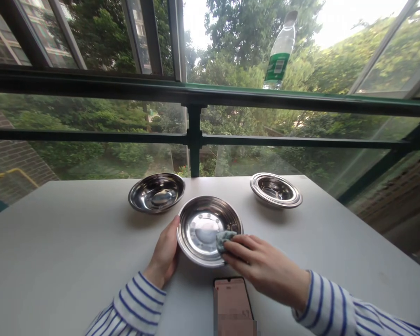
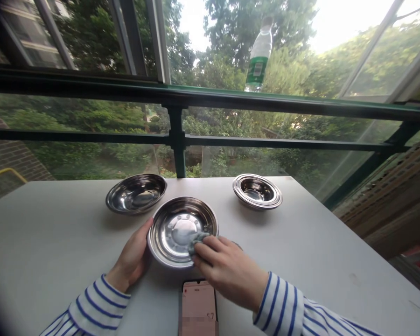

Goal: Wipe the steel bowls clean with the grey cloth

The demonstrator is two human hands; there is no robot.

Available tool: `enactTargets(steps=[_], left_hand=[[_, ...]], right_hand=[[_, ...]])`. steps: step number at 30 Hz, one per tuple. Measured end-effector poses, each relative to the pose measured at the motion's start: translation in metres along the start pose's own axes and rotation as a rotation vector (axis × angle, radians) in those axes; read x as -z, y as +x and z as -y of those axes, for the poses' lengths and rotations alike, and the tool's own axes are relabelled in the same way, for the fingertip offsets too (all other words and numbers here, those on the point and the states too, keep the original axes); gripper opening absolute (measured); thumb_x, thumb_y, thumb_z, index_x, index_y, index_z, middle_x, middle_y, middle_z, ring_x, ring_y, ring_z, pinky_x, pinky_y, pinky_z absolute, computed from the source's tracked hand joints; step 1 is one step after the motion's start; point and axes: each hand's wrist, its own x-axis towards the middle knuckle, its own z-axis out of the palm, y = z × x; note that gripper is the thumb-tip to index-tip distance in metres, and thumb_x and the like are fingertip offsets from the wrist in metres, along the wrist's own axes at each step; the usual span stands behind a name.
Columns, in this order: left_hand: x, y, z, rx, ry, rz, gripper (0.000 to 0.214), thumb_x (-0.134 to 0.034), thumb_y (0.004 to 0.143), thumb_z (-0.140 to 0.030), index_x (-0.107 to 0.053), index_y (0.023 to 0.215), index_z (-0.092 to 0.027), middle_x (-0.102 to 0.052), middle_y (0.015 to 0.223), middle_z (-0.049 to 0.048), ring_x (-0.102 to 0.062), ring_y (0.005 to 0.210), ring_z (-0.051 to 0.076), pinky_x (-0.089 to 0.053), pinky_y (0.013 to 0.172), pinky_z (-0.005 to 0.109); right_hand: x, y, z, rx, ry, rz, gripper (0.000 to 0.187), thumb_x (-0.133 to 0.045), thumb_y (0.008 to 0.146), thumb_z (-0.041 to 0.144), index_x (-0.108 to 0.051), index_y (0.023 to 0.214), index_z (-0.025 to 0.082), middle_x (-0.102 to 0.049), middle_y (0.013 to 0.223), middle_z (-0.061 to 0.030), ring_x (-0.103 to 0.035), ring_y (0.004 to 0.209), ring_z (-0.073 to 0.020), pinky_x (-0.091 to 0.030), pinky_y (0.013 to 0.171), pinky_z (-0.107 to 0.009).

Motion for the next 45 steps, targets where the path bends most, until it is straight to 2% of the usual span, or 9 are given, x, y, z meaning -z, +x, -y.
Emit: enactTargets(steps=[4, 9, 15, 20, 26, 29, 32, 39, 45], left_hand=[[0.002, 0.001, 0.002, -0.059, 0.084, -0.058, 0.038, -0.057, 0.079, -0.038, -0.065, 0.106, -0.012, -0.071, 0.100, 0.0097, -0.063, 0.096, 0.023, -0.043, 0.090, 0.035], [0.005, 0.001, 0.001, -0.089, 0.178, -0.092, 0.044, -0.060, 0.075, -0.047, -0.067, 0.101, -0.012, -0.073, 0.091, 0.0101, -0.064, 0.092, 0.024, -0.043, 0.089, 0.037], [0.004, 0.000, -0.003, -0.089, 0.258, -0.056, 0.041, -0.057, 0.077, -0.043, -0.067, 0.101, -0.012, -0.072, 0.094, 0.0099, -0.062, 0.097, 0.025, -0.042, 0.089, 0.036], [0.003, -0.001, -0.002, -0.033, 0.288, 0.008, 0.042, -0.055, 0.078, -0.045, -0.066, 0.104, -0.013, -0.071, 0.101, 0.0111, -0.062, 0.099, 0.027, -0.042, 0.091, 0.038], [0.002, -0.001, -0.001, -0.008, 0.248, 0.052, 0.042, -0.056, 0.079, -0.044, -0.066, 0.105, -0.013, -0.071, 0.100, 0.0099, -0.062, 0.098, 0.025, -0.042, 0.091, 0.037], [0.004, 0.000, -0.002, -0.031, 0.239, 0.051, 0.041, -0.055, 0.079, -0.043, -0.066, 0.106, -0.013, -0.070, 0.104, 0.0096, -0.060, 0.102, 0.024, -0.040, 0.093, 0.035], [0.006, 0.000, -0.002, -0.033, 0.249, 0.041, 0.044, -0.055, 0.079, -0.044, -0.064, 0.108, -0.013, -0.070, 0.105, 0.0104, -0.060, 0.101, 0.024, -0.040, 0.092, 0.035], [0.003, 0.001, 0.000, -0.050, 0.269, 0.032, 0.047, -0.053, 0.079, -0.047, -0.065, 0.108, -0.012, -0.070, 0.103, 0.0120, -0.063, 0.094, 0.025, -0.043, 0.088, 0.038], [0.005, 0.007, 0.004, -0.027, 0.176, 0.060, 0.046, -0.055, 0.078, -0.045, -0.064, 0.109, -0.012, -0.070, 0.101, 0.0125, -0.064, 0.093, 0.026, -0.045, 0.086, 0.039]], right_hand=[[-0.003, -0.009, -0.005, -0.103, -0.013, -0.054, 0.030, -0.041, 0.088, 0.009, -0.059, 0.111, 0.013, -0.060, 0.111, -0.0135, -0.054, 0.099, -0.0244, -0.051, 0.079, -0.039], [0.000, -0.007, 0.007, -0.022, 0.095, -0.031, 0.028, -0.043, 0.089, 0.012, -0.060, 0.111, 0.015, -0.062, 0.108, -0.0117, -0.054, 0.101, -0.0219, -0.051, 0.083, -0.035], [-0.010, -0.011, -0.050, -0.123, 0.048, -0.017, 0.035, -0.041, 0.084, 0.004, -0.063, 0.110, 0.015, -0.060, 0.114, -0.0119, -0.052, 0.103, -0.0230, -0.049, 0.088, -0.038], [-0.014, 0.027, -0.081, -0.127, 0.072, 0.009, 0.031, -0.046, 0.084, 0.007, -0.064, 0.108, 0.013, -0.061, 0.112, -0.0122, -0.052, 0.099, -0.0228, -0.049, 0.088, -0.038], [-0.023, 0.087, -0.063, 0.009, 0.093, 0.008, 0.031, -0.047, 0.086, 0.011, -0.062, 0.113, 0.014, -0.059, 0.117, -0.0091, -0.050, 0.103, -0.0202, -0.043, 0.095, -0.033], [-0.027, 0.101, -0.057, 0.059, 0.096, 0.014, 0.032, -0.046, 0.088, 0.014, -0.059, 0.117, 0.017, -0.057, 0.120, -0.0063, -0.048, 0.106, -0.0187, -0.041, 0.096, -0.029], [-0.027, 0.094, -0.064, 0.027, 0.076, 0.029, 0.030, -0.047, 0.088, 0.015, -0.061, 0.115, 0.015, -0.058, 0.119, -0.0081, -0.049, 0.104, -0.0197, -0.043, 0.094, -0.031], [-0.020, 0.049, -0.081, -0.040, 0.058, 0.086, 0.025, -0.043, 0.091, 0.017, -0.065, 0.104, 0.013, -0.061, 0.108, -0.0144, -0.052, 0.098, -0.0239, -0.047, 0.086, -0.040], [-0.035, 0.078, -0.056, -0.106, 0.140, 0.072, 0.028, -0.042, 0.088, 0.010, -0.060, 0.111, 0.012, -0.056, 0.114, -0.0148, -0.053, 0.099, -0.0235, -0.048, 0.081, -0.035]])
